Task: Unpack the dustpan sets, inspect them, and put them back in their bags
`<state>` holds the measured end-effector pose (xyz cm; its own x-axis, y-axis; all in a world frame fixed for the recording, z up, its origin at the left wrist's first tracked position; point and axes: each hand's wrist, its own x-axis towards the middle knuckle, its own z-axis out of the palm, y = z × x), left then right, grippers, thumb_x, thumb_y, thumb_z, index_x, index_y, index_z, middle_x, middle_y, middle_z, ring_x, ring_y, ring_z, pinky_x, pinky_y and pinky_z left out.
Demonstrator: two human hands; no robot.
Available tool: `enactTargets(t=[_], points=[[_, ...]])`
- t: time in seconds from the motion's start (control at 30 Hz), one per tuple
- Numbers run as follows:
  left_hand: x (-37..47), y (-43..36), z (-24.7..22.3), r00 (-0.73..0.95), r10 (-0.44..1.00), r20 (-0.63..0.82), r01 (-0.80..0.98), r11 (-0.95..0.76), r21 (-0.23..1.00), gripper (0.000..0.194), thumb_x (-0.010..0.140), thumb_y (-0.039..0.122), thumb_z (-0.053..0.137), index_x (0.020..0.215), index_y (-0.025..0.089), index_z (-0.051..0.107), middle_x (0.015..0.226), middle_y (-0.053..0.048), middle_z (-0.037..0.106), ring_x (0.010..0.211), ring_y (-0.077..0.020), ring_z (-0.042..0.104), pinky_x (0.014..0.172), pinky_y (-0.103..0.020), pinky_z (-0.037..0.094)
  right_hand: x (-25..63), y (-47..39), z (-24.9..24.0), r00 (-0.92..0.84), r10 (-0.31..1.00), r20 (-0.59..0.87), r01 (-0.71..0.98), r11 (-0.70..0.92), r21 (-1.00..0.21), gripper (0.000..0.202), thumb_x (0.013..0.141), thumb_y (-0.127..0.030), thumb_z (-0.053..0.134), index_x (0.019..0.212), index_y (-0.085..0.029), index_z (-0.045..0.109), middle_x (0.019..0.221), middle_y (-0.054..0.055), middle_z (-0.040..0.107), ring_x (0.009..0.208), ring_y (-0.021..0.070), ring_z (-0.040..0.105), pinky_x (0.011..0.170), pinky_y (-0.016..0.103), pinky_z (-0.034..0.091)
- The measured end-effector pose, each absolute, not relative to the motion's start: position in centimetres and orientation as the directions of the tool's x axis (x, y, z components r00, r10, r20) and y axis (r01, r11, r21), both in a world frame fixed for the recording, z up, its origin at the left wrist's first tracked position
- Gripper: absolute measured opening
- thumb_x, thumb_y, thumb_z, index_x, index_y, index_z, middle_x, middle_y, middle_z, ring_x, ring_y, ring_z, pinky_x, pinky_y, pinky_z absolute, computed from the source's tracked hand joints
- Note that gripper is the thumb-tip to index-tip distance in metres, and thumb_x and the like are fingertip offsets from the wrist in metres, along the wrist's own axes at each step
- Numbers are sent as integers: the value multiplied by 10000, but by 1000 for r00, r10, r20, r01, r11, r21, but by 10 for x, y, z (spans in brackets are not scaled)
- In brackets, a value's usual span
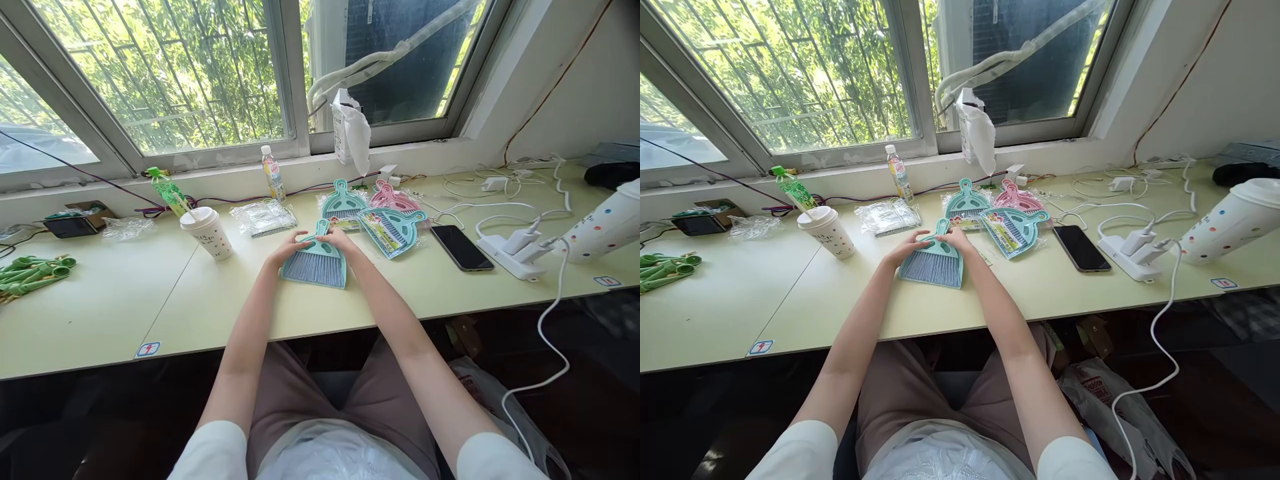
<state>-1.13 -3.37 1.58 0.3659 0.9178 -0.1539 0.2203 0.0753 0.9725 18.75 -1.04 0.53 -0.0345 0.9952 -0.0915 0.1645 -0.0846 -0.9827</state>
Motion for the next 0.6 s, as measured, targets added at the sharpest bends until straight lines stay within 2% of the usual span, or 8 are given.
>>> enactTargets(t=[0.17, 0.37, 0.6], points=[[-12, -33, 16, 404, 904, -138, 205, 58, 977, 727, 713, 526, 775, 1343, 260, 527, 922, -30, 660, 841, -190, 644, 692, -265, 481, 188, -15, 12, -69, 996, -59, 112, -51, -992, 140, 654, -166, 802, 693, -139, 670, 662, 30, 693, 610, 144, 618, 609, 244, 492], [-11, -35, 19, 413, 900, -137, 201, 57, 978, 639, 687, 533, 786, 1233, 236, 640, 1051, -54, 698, 949, -218, 650, 775, -283, 492, 188, -21, 17, -69, 996, -54, 91, -47, -995, 143, 662, -168, 807, 686, -134, 671, 686, 49, 702, 619, 161, 631, 654, 278, 510], [-10, -34, 20, 456, 879, -137, 175, 62, 983, 541, 665, 523, 809, 1074, 180, 719, 906, -37, 706, 790, -176, 629, 690, -271, 460, 189, -20, 16, -93, 995, -25, 98, -16, -995, 219, 664, -222, 817, 807, -140, 673, 844, 77, 732, 707, 172, 658, 682, 282, 521]])
